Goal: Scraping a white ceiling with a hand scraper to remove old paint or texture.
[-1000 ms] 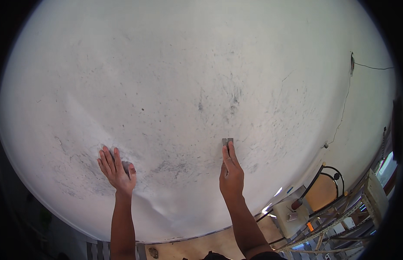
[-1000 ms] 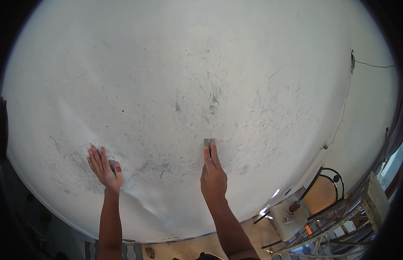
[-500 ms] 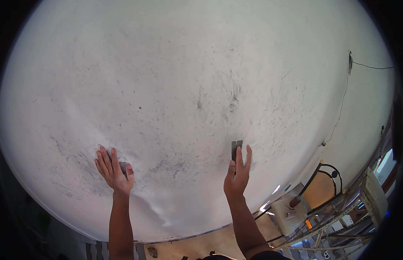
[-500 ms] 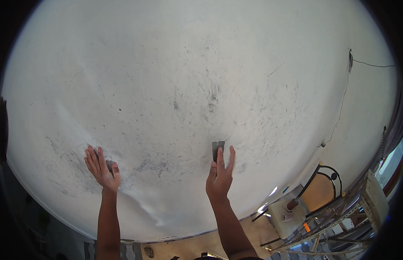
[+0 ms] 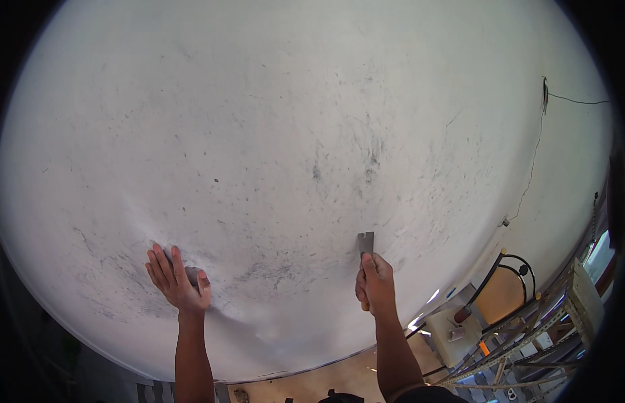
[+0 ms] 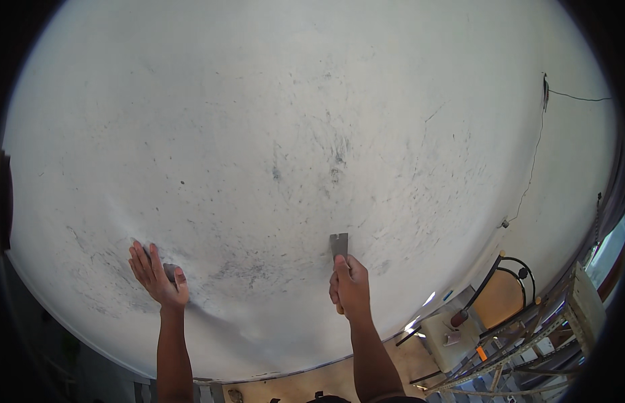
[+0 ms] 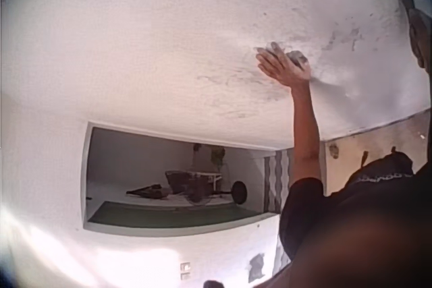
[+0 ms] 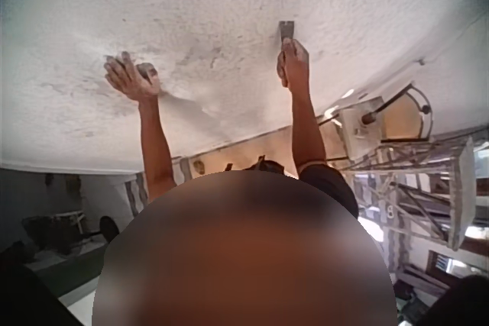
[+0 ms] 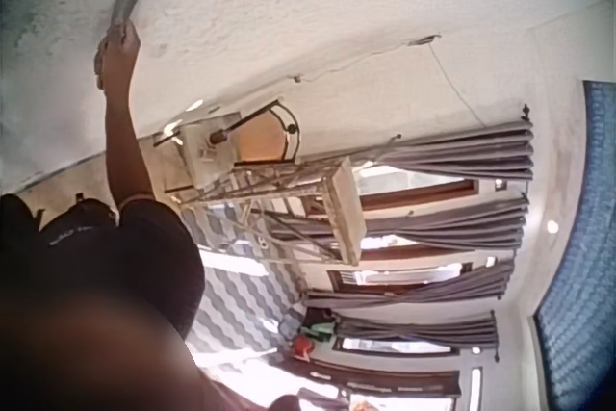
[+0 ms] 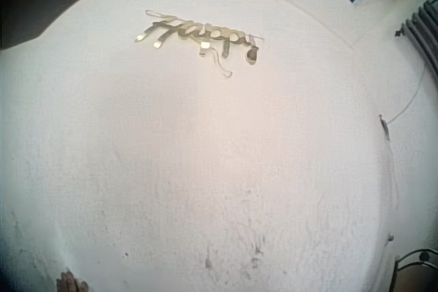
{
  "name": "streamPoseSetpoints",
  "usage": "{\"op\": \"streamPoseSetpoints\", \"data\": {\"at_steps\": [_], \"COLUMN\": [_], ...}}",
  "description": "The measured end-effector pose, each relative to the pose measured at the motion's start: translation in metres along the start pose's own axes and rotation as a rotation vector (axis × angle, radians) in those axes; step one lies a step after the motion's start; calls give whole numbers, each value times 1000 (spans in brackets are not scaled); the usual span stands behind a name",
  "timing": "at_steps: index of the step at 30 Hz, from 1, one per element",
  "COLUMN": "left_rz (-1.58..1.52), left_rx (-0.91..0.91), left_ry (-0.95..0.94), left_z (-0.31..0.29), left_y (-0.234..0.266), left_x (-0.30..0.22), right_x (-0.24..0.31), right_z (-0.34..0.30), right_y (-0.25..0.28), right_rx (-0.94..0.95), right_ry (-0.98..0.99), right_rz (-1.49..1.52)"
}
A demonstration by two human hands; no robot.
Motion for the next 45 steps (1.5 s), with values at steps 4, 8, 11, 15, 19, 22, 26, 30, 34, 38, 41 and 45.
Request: {"op": "streamPoseSetpoints", "data": {"at_steps": [4,8,11,15,19,22,26,30,34,38,41,45], "left_rz": [2,4,23,42,14,5,1,-6,-11,1,-16,-17], "left_rx": [10,-18,-16,-9,-9,-5,-13,-28,-21,-18,-14,3], "left_ry": [-5,-18,-3,-5,-2,-9,-10,-6,3,3,0,13], "left_z": [-1,2,4,3,3,3,4,1,1,4,7,2], "left_y": [-2,-3,-5,-2,-3,1,2,-2,-4,1,-2,-1], "left_x": [-1,-3,-6,-6,-5,-7,-3,-3,-4,-4,-3,-3], "right_x": [39,40,9,14,2,13,-1,8,9,17,28,12], "right_z": [8,13,5,4,6,13,-1,6,8,13,14,1], "right_y": [-8,-11,2,0,-2,-6,-6,-6,-4,-7,-10,-1], "right_rx": [-38,-14,2,12,18,18,-11,-10,-17,-3,-4,5], "right_ry": [0,72,-16,-38,28,93,16,21,50,65,90,49], "right_rz": [-28,12,20,27,32,23,75,56,62,19,36,-24]}}
Point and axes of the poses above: each hand's wrist, its own z-axis towards the middle knuckle, its own y-axis out of the back of the hand, x = y × z, the point moved 7 cm from there along z, towards the middle knuckle, and after that the axes turned 3 degrees about x, right-handed, at the moved point
